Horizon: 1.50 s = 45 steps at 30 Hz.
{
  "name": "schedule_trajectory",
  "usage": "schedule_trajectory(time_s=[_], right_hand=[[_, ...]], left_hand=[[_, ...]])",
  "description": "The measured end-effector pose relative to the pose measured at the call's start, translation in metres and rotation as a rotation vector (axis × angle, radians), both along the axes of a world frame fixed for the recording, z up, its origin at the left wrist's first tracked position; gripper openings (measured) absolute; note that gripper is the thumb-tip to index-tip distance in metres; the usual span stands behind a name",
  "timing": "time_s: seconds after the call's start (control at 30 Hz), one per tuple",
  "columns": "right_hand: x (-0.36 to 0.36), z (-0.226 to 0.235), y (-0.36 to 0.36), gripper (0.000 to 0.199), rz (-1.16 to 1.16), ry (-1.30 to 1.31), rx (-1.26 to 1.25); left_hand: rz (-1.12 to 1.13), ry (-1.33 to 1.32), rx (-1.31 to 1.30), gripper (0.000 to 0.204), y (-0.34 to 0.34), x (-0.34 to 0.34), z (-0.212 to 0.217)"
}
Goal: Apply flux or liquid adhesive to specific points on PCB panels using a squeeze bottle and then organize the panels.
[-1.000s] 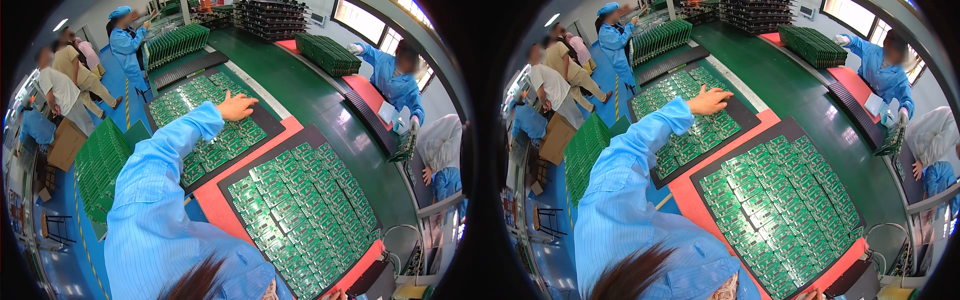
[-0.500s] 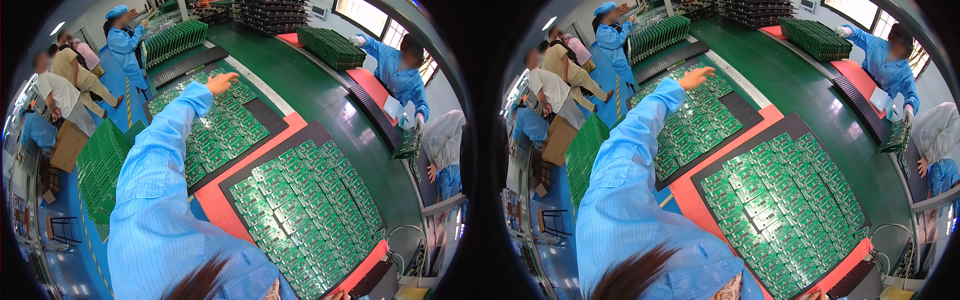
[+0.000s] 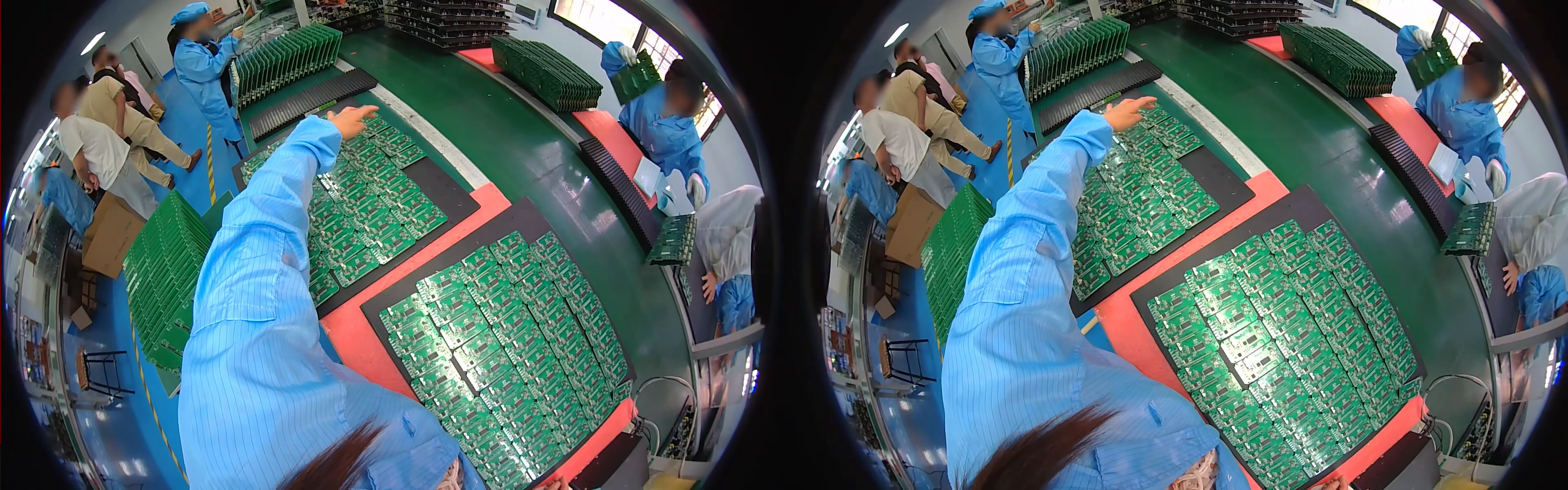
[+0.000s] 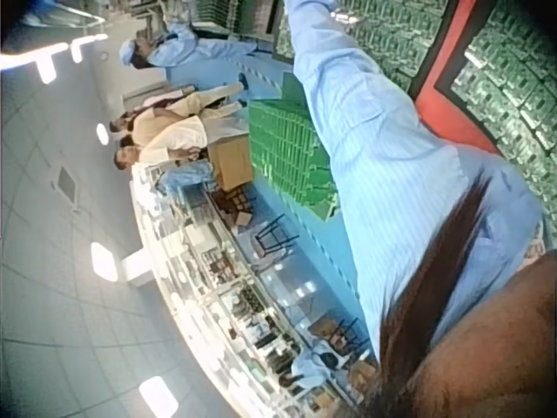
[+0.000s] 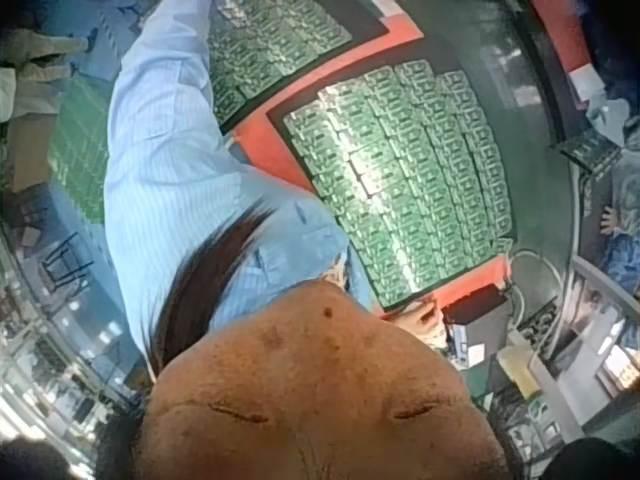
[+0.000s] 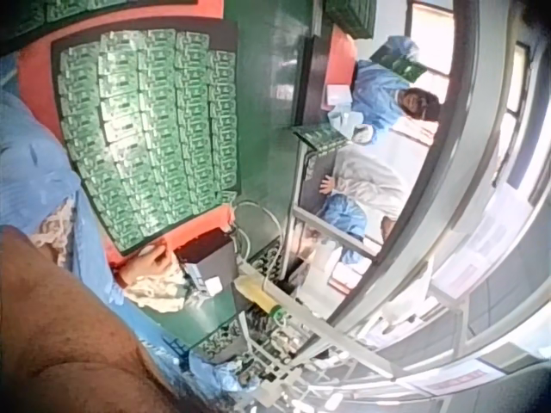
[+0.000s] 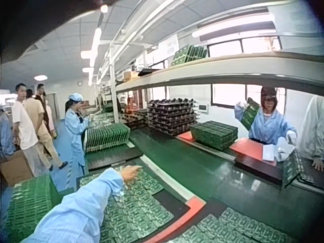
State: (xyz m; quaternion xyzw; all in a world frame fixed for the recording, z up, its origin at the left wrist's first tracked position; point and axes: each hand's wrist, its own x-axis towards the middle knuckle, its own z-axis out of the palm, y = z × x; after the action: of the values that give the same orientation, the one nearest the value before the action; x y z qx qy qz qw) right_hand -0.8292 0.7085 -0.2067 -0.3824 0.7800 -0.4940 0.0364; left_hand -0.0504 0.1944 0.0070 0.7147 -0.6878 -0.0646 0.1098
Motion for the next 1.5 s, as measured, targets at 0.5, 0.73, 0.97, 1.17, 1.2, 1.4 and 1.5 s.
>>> schedule_trajectory(time_s=[0.5,0.73,0.97,1.17,1.2,1.4,1.5], right_hand=[[-0.1,-0.132,0.055,0.026,-0.216,-0.32,-0.353],[0.071,0.079,0.0,0.028,-0.181,0.086,-0.067],[0.089,0.127,0.004,0.022,-0.052,-0.025,0.099],[0.091,0.124,0.001,0.019,-0.057,-0.087,0.056],[0.09,0.123,0.001,0.019,-0.045,-0.089,0.041],[0.089,0.134,0.005,0.02,-0.017,-0.095,0.038],[0.091,0.133,0.004,0.02,-0.002,-0.127,0.036]], left_hand=[[0.108,-0.072,-0.066,0.063,-0.051,0.018,-0.022],[0.249,-0.32,-0.103,0.055,-0.058,-0.007,-0.01],[-0.619,0.353,-0.319,0.04,0.034,-0.144,0.059],[-1.213,0.777,0.007,0.036,0.19,-0.294,0.144],[-1.377,0.764,0.023,0.036,0.205,-0.306,0.147],[-1.232,0.33,0.091,0.044,0.246,-0.292,0.088],[-1.112,0.306,0.128,0.052,0.265,-0.279,0.047]])
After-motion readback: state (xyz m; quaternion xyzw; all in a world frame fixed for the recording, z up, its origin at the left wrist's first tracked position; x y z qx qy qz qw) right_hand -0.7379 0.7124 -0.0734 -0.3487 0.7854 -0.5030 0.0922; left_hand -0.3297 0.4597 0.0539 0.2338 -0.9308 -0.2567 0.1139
